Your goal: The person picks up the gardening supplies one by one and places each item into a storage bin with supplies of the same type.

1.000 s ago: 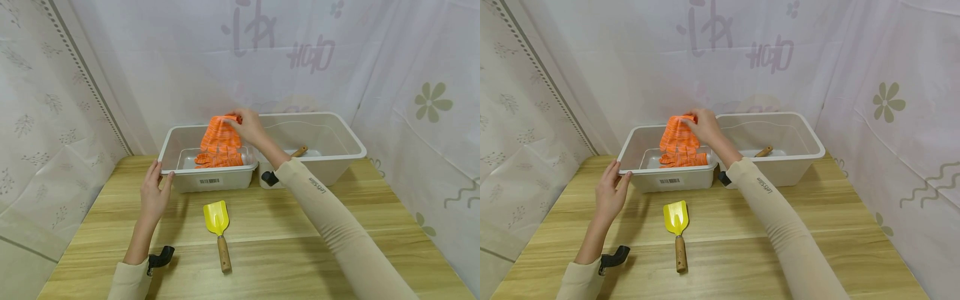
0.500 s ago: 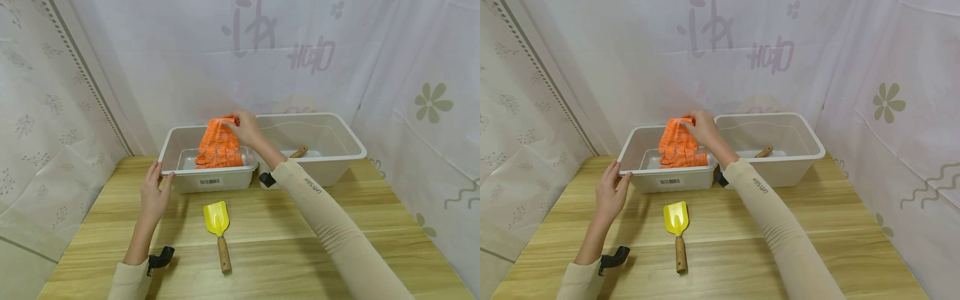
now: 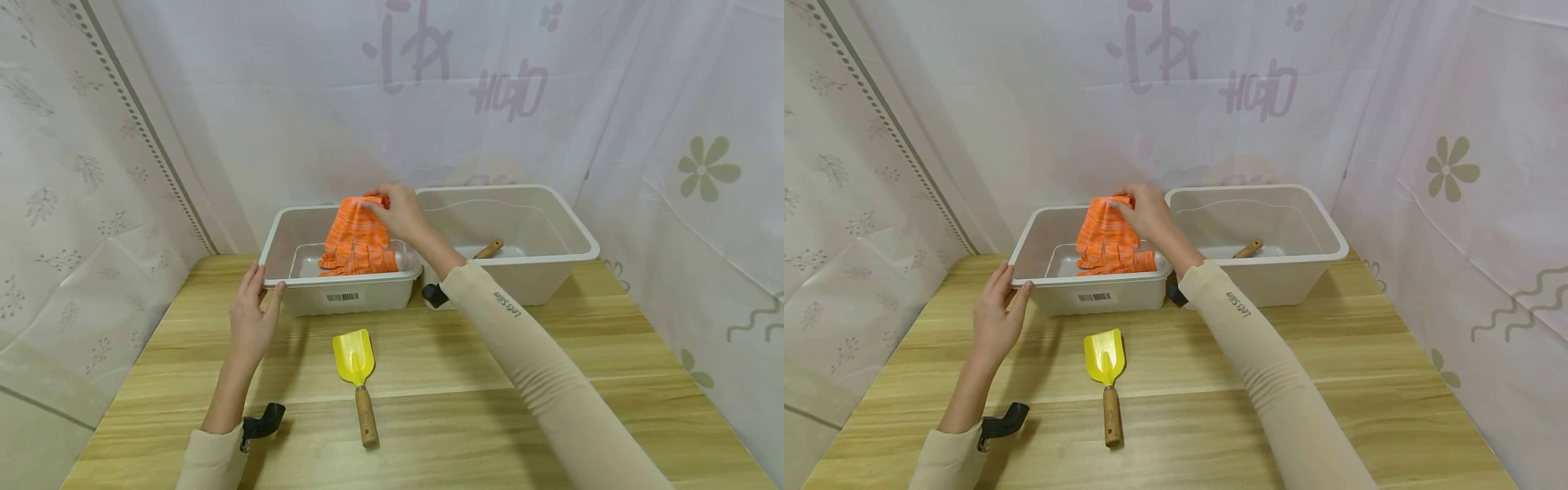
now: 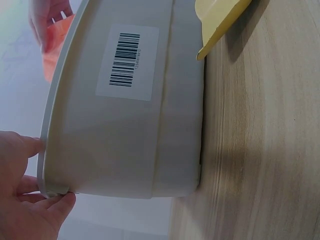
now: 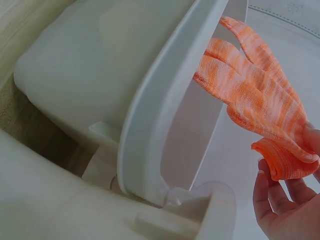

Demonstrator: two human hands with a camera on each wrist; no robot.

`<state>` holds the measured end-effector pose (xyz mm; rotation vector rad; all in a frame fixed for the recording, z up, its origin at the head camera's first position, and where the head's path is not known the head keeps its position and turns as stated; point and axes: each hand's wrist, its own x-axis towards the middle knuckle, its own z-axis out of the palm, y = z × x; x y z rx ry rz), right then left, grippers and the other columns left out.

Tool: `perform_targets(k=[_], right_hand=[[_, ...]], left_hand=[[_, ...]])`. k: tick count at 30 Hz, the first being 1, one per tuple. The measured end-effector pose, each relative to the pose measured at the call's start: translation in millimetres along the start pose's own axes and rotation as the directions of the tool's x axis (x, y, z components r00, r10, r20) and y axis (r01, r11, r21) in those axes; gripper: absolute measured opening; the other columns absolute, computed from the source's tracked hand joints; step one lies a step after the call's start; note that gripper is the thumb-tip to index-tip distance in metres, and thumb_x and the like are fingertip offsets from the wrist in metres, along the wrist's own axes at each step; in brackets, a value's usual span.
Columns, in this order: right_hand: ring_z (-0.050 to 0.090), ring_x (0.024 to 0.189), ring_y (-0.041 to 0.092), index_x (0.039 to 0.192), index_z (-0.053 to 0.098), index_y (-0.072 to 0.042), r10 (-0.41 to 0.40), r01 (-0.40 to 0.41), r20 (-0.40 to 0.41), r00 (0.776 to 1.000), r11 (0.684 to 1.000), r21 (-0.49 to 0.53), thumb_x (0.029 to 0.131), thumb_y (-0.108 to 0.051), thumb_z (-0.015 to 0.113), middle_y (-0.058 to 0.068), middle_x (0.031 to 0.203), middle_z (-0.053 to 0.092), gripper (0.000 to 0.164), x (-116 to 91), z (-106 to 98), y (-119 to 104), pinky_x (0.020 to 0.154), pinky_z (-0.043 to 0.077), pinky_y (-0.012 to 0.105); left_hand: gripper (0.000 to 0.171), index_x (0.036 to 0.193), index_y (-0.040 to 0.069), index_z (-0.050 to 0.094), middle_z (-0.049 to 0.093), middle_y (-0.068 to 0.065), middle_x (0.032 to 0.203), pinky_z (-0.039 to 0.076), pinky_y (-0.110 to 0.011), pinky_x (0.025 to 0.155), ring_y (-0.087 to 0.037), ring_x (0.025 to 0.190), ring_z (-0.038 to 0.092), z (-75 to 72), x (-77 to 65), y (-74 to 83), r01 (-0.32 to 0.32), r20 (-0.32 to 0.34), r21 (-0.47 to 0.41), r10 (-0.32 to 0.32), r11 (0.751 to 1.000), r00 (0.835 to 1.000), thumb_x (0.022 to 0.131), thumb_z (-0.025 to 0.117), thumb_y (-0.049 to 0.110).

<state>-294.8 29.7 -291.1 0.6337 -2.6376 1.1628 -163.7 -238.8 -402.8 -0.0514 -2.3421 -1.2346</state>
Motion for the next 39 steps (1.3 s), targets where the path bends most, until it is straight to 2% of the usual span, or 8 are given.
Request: perform_targets(k=[6, 13, 21, 23, 25, 28, 31, 39], right_hand=[[0.031, 0.056, 0.013, 0.129, 0.075, -0.008, -0.012, 0.012, 0.002, 1.000, 1.000, 0.001, 0.106, -0.028, 0.067, 0.000, 0.061, 0.040, 0.033, 0.4, 2.7, -0.4, 0.053, 0.027, 0.024], [0.035, 0.062, 0.015, 0.130, 0.075, -0.009, 0.027, -0.027, 0.011, 1.000, 0.999, 0.020, 0.105, -0.029, 0.067, 0.001, 0.071, 0.045, 0.032, -0.8, 4.0, -3.0, 0.057, 0.030, 0.024], [0.036, 0.067, 0.017, 0.128, 0.076, -0.008, 0.026, -0.026, 0.015, 1.000, 0.999, 0.020, 0.105, -0.030, 0.068, 0.005, 0.075, 0.048, 0.032, 0.0, 4.0, -4.5, 0.059, 0.029, 0.024], [0.047, 0.072, 0.018, 0.128, 0.076, -0.007, 0.023, -0.024, 0.018, 1.000, 0.999, 0.024, 0.105, -0.029, 0.067, 0.009, 0.084, 0.061, 0.032, 0.6, 4.1, -4.3, 0.063, 0.036, 0.023], [0.061, 0.084, 0.022, 0.128, 0.075, -0.006, 0.021, -0.022, 0.026, 0.999, 0.999, 0.036, 0.106, -0.027, 0.067, 0.013, 0.101, 0.073, 0.031, 0.9, 4.0, -3.8, 0.072, 0.050, 0.025], [0.072, 0.109, 0.029, 0.130, 0.074, -0.005, 0.018, -0.020, 0.040, 0.999, 0.999, 0.046, 0.107, -0.026, 0.066, 0.015, 0.128, 0.076, 0.032, 1.1, 3.7, -2.5, 0.092, 0.061, 0.035], [0.073, 0.115, 0.034, 0.131, 0.074, -0.006, 0.016, -0.018, 0.050, 0.999, 0.999, 0.047, 0.107, -0.026, 0.066, 0.017, 0.132, 0.074, 0.032, 0.8, 3.3, -1.1, 0.098, 0.062, 0.042], [0.071, 0.119, 0.032, 0.130, 0.074, -0.006, 0.016, -0.017, 0.043, 0.999, 0.999, 0.028, 0.107, -0.025, 0.065, 0.016, 0.131, 0.074, 0.031, -0.9, 0.2, 1.5, 0.102, 0.060, 0.041]], left_hand=[[0.058, 0.154, -0.015, 0.042, 0.034, -0.032, 0.167, 0.041, -0.029, 0.116, -0.049, 0.150, 0.044, -0.4, -0.5, 0.3, 0.005, 0.008, -0.005, -0.005, 1.000, 1.000, 0.106, 0.064, 0.011], [0.057, 0.153, -0.015, 0.042, 0.034, -0.032, 0.167, 0.042, -0.028, 0.115, -0.049, 0.150, 0.045, 0.4, -0.4, 0.3, -0.001, 0.003, -0.009, 0.001, 1.000, 1.000, 0.106, 0.064, 0.010], [0.058, 0.153, -0.015, 0.042, 0.033, -0.032, 0.167, 0.042, -0.040, 0.116, -0.049, 0.151, 0.044, -0.1, -0.8, 1.3, 0.005, 0.011, -0.008, -0.005, 1.000, 1.000, 0.106, 0.064, 0.010], [0.058, 0.154, -0.015, 0.041, 0.032, -0.032, 0.168, 0.042, -0.042, 0.116, -0.050, 0.151, 0.043, -0.4, -0.8, 1.5, 0.009, 0.016, -0.009, -0.009, 1.000, 1.000, 0.106, 0.063, 0.010], [0.058, 0.154, -0.015, 0.041, 0.032, -0.032, 0.168, 0.042, -0.043, 0.117, -0.049, 0.151, 0.043, -0.4, -0.7, 1.7, 0.015, 0.019, -0.008, -0.015, 1.000, 1.000, 0.107, 0.063, 0.010], [0.059, 0.155, -0.014, 0.040, 0.032, -0.031, 0.168, 0.042, -0.040, 0.117, -0.049, 0.151, 0.043, -0.4, -0.6, 1.9, 0.019, 0.018, -0.008, -0.019, 1.000, 1.000, 0.107, 0.063, 0.010], [0.058, 0.155, -0.014, 0.041, 0.033, -0.031, 0.168, 0.042, -0.034, 0.117, -0.048, 0.150, 0.044, -0.1, -0.6, 1.6, 0.016, 0.011, -0.010, -0.016, 1.000, 1.000, 0.107, 0.063, 0.010], [0.058, 0.154, -0.015, 0.041, 0.033, -0.032, 0.167, 0.041, -0.028, 0.117, -0.049, 0.151, 0.044, -0.7, -0.5, 1.7, 0.006, 0.007, -0.020, -0.006, 1.000, 1.000, 0.106, 0.063, 0.011]])
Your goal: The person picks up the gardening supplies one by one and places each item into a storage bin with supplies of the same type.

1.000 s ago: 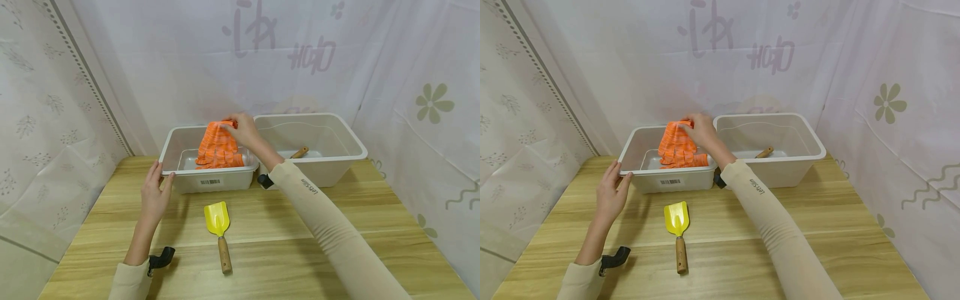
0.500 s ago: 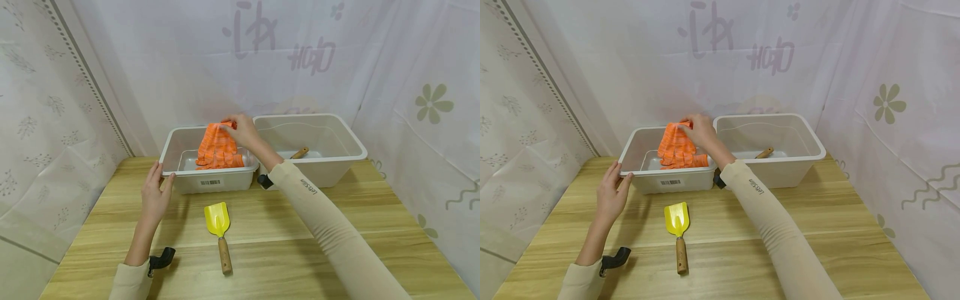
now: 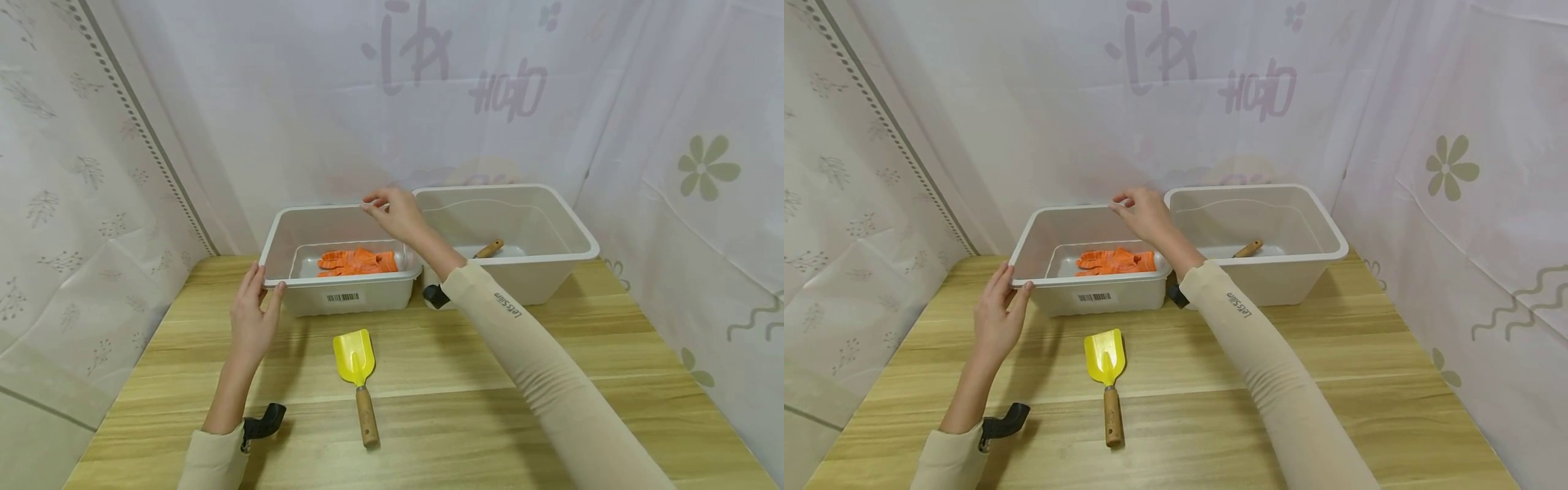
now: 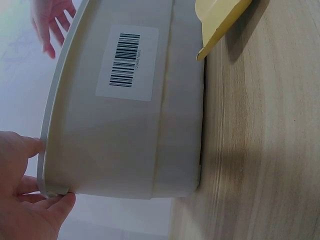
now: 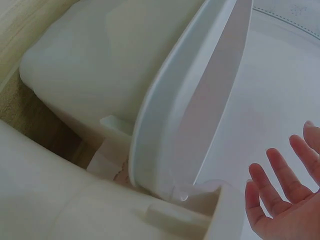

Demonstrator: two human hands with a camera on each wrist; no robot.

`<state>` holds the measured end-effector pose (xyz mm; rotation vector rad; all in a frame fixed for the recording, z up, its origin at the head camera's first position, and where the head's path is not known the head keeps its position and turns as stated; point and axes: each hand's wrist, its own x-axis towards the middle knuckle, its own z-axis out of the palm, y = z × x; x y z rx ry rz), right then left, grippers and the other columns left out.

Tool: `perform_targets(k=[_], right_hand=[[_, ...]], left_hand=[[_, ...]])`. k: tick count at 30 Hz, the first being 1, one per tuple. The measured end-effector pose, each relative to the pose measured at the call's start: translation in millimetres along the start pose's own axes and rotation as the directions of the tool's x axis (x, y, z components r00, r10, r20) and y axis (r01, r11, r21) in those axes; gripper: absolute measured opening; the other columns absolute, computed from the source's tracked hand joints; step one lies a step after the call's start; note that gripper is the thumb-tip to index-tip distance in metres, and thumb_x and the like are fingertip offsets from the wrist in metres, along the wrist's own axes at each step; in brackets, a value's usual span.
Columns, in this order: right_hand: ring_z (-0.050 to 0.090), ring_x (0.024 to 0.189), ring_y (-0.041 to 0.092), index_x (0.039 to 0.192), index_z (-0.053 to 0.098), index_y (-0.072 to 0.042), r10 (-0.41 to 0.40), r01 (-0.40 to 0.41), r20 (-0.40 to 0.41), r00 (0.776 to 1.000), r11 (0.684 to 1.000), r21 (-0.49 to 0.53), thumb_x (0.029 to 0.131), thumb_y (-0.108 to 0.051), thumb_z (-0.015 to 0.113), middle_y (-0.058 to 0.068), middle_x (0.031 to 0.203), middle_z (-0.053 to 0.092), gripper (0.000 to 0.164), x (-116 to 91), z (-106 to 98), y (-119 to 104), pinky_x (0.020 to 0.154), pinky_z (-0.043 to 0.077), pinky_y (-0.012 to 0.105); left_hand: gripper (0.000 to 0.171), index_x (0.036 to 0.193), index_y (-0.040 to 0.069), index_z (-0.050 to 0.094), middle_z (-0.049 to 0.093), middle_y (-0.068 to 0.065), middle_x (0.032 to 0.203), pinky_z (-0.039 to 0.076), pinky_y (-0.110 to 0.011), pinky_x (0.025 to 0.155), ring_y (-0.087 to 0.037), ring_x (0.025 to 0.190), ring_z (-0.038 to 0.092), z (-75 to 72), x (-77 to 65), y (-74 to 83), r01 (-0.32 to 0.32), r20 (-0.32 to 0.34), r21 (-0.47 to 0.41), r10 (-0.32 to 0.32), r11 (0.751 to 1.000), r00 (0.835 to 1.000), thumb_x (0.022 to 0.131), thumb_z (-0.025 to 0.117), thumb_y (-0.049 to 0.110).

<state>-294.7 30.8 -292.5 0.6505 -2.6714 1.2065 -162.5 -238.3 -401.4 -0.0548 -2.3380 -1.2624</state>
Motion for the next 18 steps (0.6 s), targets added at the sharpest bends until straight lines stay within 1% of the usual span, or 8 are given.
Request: perform_targets(k=[6, 8, 13, 15, 18], right_hand=[[0.070, 0.120, 0.031, 0.132, 0.073, -0.004, 0.005, -0.005, 0.004, 1.000, 1.000, 0.009, 0.107, -0.025, 0.065, 0.015, 0.133, 0.074, 0.033, -1.4, -1.4, 3.4, 0.103, 0.060, 0.041], [0.070, 0.119, 0.032, 0.132, 0.073, -0.004, 0.004, -0.004, 0.005, 1.000, 1.000, 0.009, 0.107, -0.025, 0.065, 0.015, 0.133, 0.073, 0.033, -1.9, -1.7, 3.8, 0.102, 0.060, 0.041], [0.070, 0.116, 0.034, 0.132, 0.072, -0.004, 0.008, -0.008, 0.008, 1.000, 1.000, 0.012, 0.107, -0.026, 0.065, 0.016, 0.135, 0.073, 0.034, -4.8, -2.3, 3.5, 0.101, 0.059, 0.043], [0.070, 0.116, 0.035, 0.132, 0.072, -0.004, 0.009, -0.009, 0.009, 1.000, 1.000, 0.015, 0.107, -0.026, 0.065, 0.016, 0.134, 0.073, 0.034, -6.4, -2.7, 3.3, 0.101, 0.059, 0.043], [0.071, 0.117, 0.035, 0.131, 0.073, -0.004, 0.006, -0.007, 0.005, 1.000, 1.000, 0.015, 0.107, -0.026, 0.065, 0.016, 0.133, 0.074, 0.034, -8.4, -3.2, 3.8, 0.102, 0.060, 0.043]], left_hand=[[0.059, 0.154, -0.015, 0.041, 0.033, -0.032, 0.168, 0.042, -0.030, 0.116, -0.049, 0.151, 0.043, 0.4, 0.1, -0.5, 0.000, 0.000, -0.001, 0.000, 1.000, 1.000, 0.106, 0.064, 0.011], [0.058, 0.154, -0.015, 0.041, 0.033, -0.032, 0.167, 0.041, -0.024, 0.116, -0.049, 0.151, 0.043, 0.4, 0.3, -1.6, -0.004, -0.004, 0.001, 0.004, 1.000, 1.000, 0.106, 0.064, 0.010], [0.058, 0.154, -0.015, 0.040, 0.032, -0.033, 0.167, 0.040, -0.021, 0.117, -0.049, 0.151, 0.043, 0.8, 0.9, -3.8, -0.002, -0.005, 0.007, 0.002, 1.000, 1.000, 0.107, 0.063, 0.010], [0.058, 0.155, -0.015, 0.040, 0.032, -0.033, 0.168, 0.041, -0.025, 0.117, -0.049, 0.151, 0.043, 0.9, 1.0, -3.6, 0.000, -0.002, 0.008, 0.000, 1.000, 1.000, 0.107, 0.062, 0.010], [0.058, 0.155, -0.015, 0.040, 0.032, -0.033, 0.167, 0.040, -0.021, 0.116, -0.049, 0.150, 0.044, 1.2, 0.9, -3.0, -0.002, -0.001, 0.007, 0.002, 1.000, 1.000, 0.107, 0.062, 0.010]])
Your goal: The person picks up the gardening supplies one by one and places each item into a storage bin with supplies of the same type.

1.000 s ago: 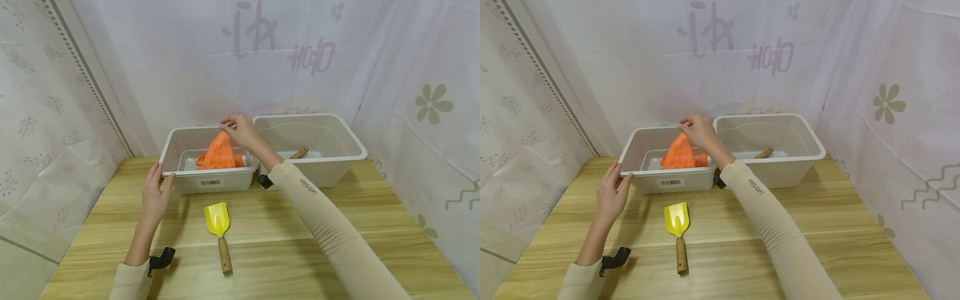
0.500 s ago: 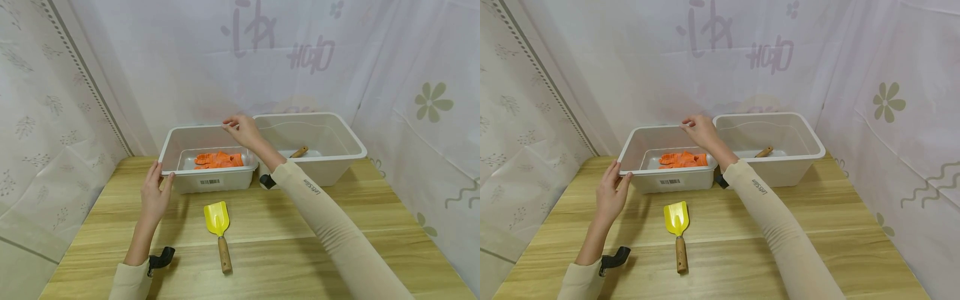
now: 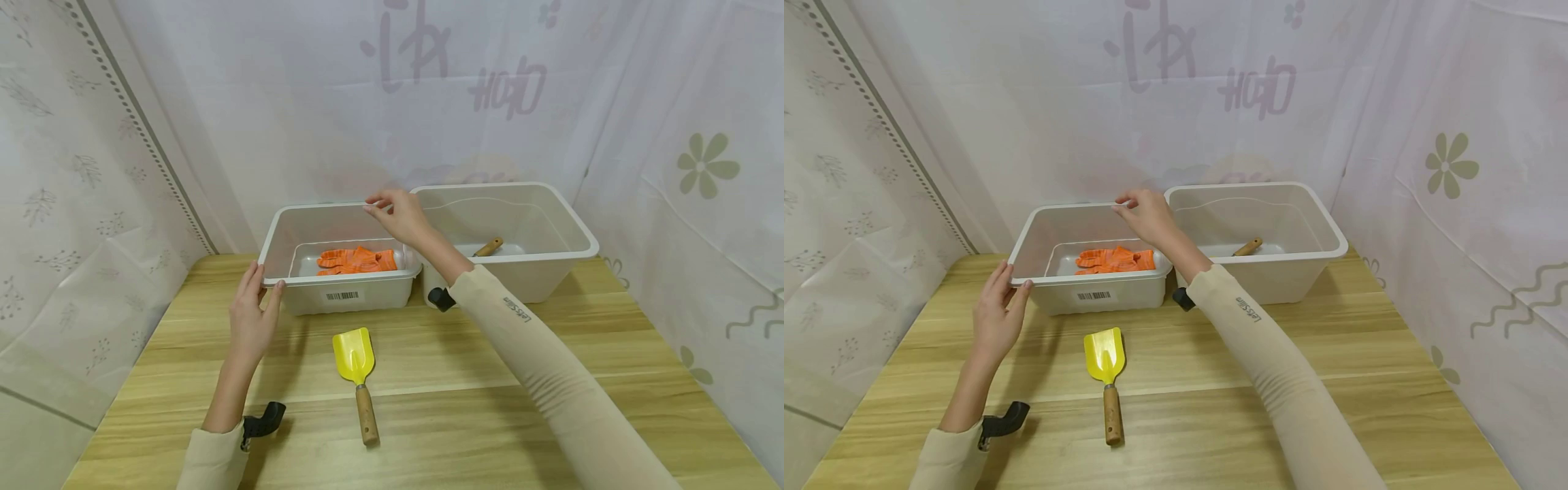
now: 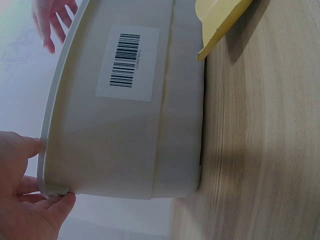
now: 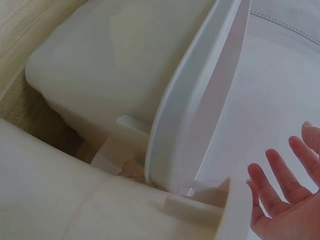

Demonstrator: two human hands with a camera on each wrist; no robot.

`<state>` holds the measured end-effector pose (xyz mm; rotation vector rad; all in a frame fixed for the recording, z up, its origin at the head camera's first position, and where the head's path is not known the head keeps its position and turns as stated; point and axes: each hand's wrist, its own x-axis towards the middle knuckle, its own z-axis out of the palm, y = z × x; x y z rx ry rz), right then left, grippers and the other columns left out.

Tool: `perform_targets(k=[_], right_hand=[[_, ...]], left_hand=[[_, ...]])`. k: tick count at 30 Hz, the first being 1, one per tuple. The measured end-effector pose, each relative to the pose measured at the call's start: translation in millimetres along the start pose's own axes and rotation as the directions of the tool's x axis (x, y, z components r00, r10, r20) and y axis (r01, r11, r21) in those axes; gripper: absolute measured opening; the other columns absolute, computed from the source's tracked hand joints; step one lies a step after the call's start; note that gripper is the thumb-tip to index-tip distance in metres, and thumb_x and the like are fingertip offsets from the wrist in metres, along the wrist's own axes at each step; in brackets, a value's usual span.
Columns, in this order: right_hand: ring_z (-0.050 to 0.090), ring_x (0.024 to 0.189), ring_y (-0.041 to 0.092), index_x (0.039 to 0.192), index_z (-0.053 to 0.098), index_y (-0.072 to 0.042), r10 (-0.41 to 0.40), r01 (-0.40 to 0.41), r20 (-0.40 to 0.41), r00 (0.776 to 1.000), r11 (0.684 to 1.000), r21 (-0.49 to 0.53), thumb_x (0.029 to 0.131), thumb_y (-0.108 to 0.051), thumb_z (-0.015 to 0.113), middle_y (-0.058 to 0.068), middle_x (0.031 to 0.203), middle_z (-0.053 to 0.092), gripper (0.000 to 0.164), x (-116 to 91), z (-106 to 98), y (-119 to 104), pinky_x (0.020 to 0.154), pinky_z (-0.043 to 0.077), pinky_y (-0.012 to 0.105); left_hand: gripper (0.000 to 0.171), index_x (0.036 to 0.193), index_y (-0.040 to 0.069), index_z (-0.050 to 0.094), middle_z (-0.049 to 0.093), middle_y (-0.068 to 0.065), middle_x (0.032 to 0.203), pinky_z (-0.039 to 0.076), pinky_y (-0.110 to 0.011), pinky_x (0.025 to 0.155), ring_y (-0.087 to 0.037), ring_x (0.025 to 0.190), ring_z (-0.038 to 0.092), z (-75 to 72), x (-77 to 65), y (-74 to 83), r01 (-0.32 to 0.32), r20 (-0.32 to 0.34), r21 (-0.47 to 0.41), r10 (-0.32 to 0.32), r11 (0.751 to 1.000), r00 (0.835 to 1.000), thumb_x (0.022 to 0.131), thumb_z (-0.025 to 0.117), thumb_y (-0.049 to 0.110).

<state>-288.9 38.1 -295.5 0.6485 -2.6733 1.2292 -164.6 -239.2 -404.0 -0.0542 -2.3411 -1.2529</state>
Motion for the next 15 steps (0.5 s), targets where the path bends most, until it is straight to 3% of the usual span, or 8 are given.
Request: perform_targets(k=[7, 15], right_hand=[[0.070, 0.116, 0.035, 0.130, 0.073, -0.007, 0.000, 0.000, -0.006, 1.000, 1.000, 0.000, 0.107, -0.027, 0.065, 0.015, 0.132, 0.074, 0.032, -4.1, -0.4, 2.2, 0.102, 0.060, 0.043], [0.070, 0.116, 0.034, 0.132, 0.073, -0.008, 0.004, -0.004, -0.011, 1.000, 1.000, 0.002, 0.108, -0.029, 0.064, 0.014, 0.132, 0.074, 0.033, -10.9, -1.7, 1.9, 0.102, 0.060, 0.044]], left_hand=[[0.059, 0.155, -0.015, 0.040, 0.032, -0.033, 0.168, 0.039, -0.019, 0.115, -0.049, 0.150, 0.044, 0.4, 0.2, 0.4, 0.000, 0.002, -0.003, 0.000, 1.000, 1.000, 0.107, 0.063, 0.010], [0.058, 0.155, -0.014, 0.041, 0.033, -0.031, 0.168, 0.041, -0.028, 0.117, -0.048, 0.151, 0.044, 0.3, 0.2, 0.7, 0.012, 0.004, 0.011, -0.012, 1.000, 1.000, 0.107, 0.063, 0.010]])
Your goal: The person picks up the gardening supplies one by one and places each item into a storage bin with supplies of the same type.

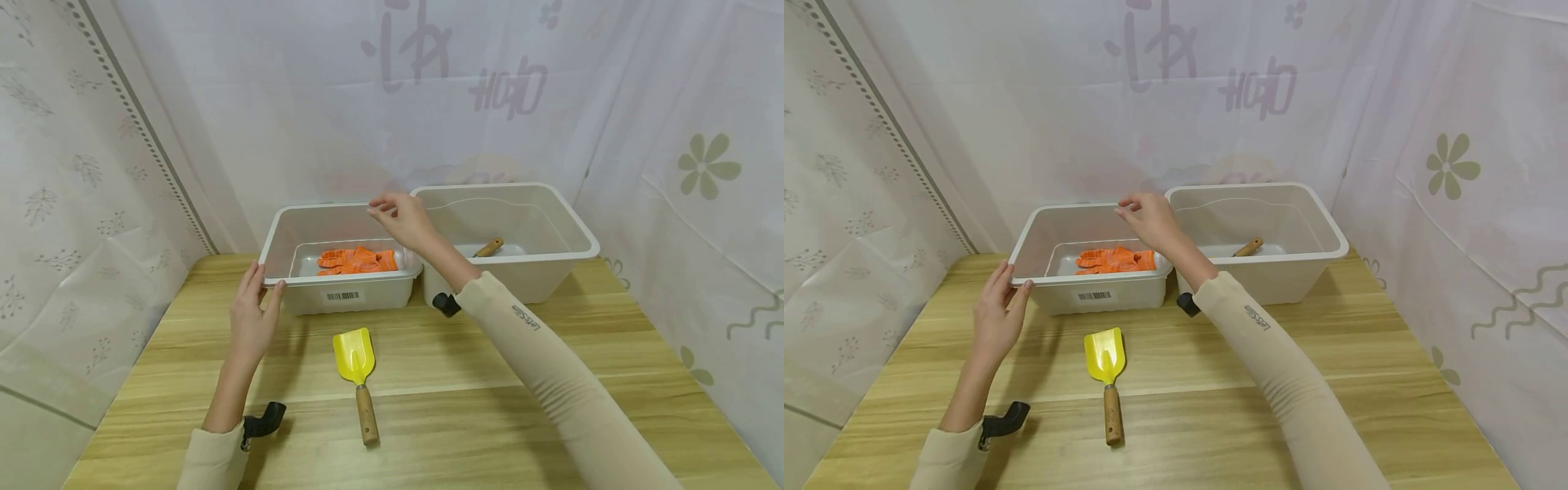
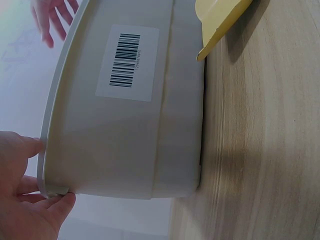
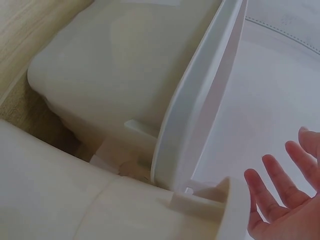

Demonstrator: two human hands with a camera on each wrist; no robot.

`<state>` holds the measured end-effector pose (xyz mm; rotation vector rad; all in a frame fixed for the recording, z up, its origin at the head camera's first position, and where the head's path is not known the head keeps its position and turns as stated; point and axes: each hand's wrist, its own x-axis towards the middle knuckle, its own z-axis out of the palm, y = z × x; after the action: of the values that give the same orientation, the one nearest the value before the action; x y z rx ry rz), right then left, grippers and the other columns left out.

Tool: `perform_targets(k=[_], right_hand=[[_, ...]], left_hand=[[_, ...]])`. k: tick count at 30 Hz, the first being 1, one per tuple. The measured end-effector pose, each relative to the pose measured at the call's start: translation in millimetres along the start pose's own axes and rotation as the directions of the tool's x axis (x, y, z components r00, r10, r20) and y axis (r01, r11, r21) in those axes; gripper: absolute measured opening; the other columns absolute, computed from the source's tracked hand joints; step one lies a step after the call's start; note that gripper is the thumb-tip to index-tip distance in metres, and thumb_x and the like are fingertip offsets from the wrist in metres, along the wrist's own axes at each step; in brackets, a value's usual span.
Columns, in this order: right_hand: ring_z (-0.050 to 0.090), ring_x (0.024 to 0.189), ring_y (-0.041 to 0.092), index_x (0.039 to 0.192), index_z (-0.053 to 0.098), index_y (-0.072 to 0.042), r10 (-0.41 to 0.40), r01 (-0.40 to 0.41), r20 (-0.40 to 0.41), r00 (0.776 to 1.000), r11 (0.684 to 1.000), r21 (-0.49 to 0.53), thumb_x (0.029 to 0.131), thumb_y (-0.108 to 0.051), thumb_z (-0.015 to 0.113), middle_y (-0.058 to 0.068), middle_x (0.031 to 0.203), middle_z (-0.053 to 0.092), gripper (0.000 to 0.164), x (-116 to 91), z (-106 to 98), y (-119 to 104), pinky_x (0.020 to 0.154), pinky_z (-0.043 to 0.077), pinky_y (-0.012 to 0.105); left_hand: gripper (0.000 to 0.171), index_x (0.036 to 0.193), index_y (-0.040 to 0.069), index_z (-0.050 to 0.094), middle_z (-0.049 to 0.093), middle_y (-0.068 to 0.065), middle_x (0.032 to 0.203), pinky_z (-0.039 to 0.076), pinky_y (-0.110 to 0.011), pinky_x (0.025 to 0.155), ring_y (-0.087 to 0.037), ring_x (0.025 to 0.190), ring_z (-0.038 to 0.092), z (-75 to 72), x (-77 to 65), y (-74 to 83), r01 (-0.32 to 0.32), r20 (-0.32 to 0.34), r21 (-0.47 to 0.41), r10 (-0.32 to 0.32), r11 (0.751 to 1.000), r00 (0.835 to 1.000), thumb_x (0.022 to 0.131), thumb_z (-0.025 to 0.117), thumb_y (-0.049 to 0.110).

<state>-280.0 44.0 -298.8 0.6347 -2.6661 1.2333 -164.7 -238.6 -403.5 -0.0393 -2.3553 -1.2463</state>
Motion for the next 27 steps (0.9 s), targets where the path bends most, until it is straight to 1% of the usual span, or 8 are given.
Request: perform_targets(k=[3, 7, 11, 14, 18, 21, 23, 27], right_hand=[[0.070, 0.114, 0.034, 0.131, 0.073, -0.007, -0.018, 0.018, -0.015, 1.000, 1.000, -0.003, 0.108, -0.027, 0.064, 0.014, 0.130, 0.075, 0.032, -2.1, -0.1, 0.2, 0.101, 0.060, 0.044], [0.070, 0.115, 0.035, 0.131, 0.073, -0.007, -0.029, 0.029, -0.025, 0.999, 1.000, -0.011, 0.108, -0.027, 0.063, 0.014, 0.130, 0.075, 0.032, -5.6, -0.5, 0.0, 0.101, 0.060, 0.045], [0.068, 0.117, 0.035, 0.131, 0.073, -0.008, -0.015, 0.015, -0.021, 1.000, 1.000, -0.006, 0.108, -0.028, 0.063, 0.014, 0.132, 0.074, 0.031, -10.7, -1.1, -1.7, 0.103, 0.059, 0.046], [0.069, 0.119, 0.035, 0.131, 0.073, -0.008, -0.022, 0.022, -0.030, 0.999, 1.000, -0.004, 0.108, -0.027, 0.063, 0.014, 0.132, 0.075, 0.031, -13.9, -1.5, -2.6, 0.105, 0.058, 0.046], [0.070, 0.120, 0.033, 0.130, 0.073, -0.006, -0.046, 0.046, -0.053, 0.998, 0.999, -0.008, 0.108, -0.026, 0.063, 0.014, 0.131, 0.076, 0.031, -17.6, -2.6, -2.4, 0.106, 0.058, 0.045], [0.071, 0.120, 0.033, 0.129, 0.074, -0.007, -0.061, 0.060, -0.073, 0.995, 0.998, -0.016, 0.108, -0.025, 0.063, 0.014, 0.130, 0.076, 0.030, -20.6, -4.1, -1.8, 0.107, 0.059, 0.047], [0.071, 0.120, 0.033, 0.129, 0.074, -0.007, -0.070, 0.068, -0.084, 0.994, 0.997, -0.020, 0.108, -0.024, 0.063, 0.015, 0.129, 0.076, 0.029, -22.4, -5.2, -1.4, 0.107, 0.059, 0.047], [0.071, 0.118, 0.033, 0.129, 0.074, -0.007, -0.071, 0.068, -0.097, 0.993, 0.997, -0.033, 0.108, -0.024, 0.064, 0.015, 0.128, 0.077, 0.029, -26.4, -8.0, -0.5, 0.106, 0.059, 0.046]], left_hand=[[0.058, 0.155, -0.014, 0.041, 0.032, -0.032, 0.168, 0.041, -0.030, 0.117, -0.048, 0.151, 0.044, -0.2, 0.1, 0.5, 0.001, 0.002, 0.003, -0.001, 1.000, 1.000, 0.107, 0.062, 0.010], [0.058, 0.155, -0.014, 0.040, 0.032, -0.032, 0.168, 0.040, -0.026, 0.117, -0.048, 0.151, 0.043, -0.3, 0.0, 0.5, -0.003, 0.004, 0.002, 0.003, 1.000, 1.000, 0.107, 0.062, 0.010], [0.059, 0.155, -0.014, 0.040, 0.032, -0.032, 0.168, 0.040, -0.023, 0.116, -0.048, 0.151, 0.043, -0.5, -0.2, 0.2, -0.001, 0.006, -0.003, 0.001, 1.000, 1.000, 0.107, 0.062, 0.011], [0.059, 0.155, -0.014, 0.039, 0.031, -0.031, 0.169, 0.040, -0.026, 0.117, -0.048, 0.152, 0.043, -0.7, -0.4, -0.3, 0.005, 0.010, -0.002, -0.005, 1.000, 1.000, 0.107, 0.062, 0.011], [0.059, 0.155, -0.014, 0.040, 0.031, -0.031, 0.169, 0.041, -0.036, 0.117, -0.047, 0.152, 0.043, -0.9, -0.9, 0.3, 0.010, 0.015, 0.002, -0.010, 1.000, 1.000, 0.107, 0.062, 0.011], [0.058, 0.155, -0.014, 0.040, 0.032, -0.031, 0.169, 0.042, -0.041, 0.117, -0.048, 0.151, 0.043, -0.8, -0.8, 1.4, 0.007, 0.012, 0.000, -0.007, 1.000, 1.000, 0.107, 0.062, 0.012], [0.058, 0.155, -0.014, 0.041, 0.032, -0.031, 0.168, 0.042, -0.042, 0.117, -0.049, 0.151, 0.044, -0.7, -0.7, 1.5, 0.005, 0.010, -0.001, -0.005, 1.000, 1.000, 0.107, 0.062, 0.012], [0.058, 0.155, -0.014, 0.041, 0.032, -0.031, 0.168, 0.042, -0.039, 0.117, -0.049, 0.151, 0.043, -0.7, -0.9, 1.6, 0.001, 0.007, -0.002, -0.001, 1.000, 1.000, 0.107, 0.063, 0.011]])
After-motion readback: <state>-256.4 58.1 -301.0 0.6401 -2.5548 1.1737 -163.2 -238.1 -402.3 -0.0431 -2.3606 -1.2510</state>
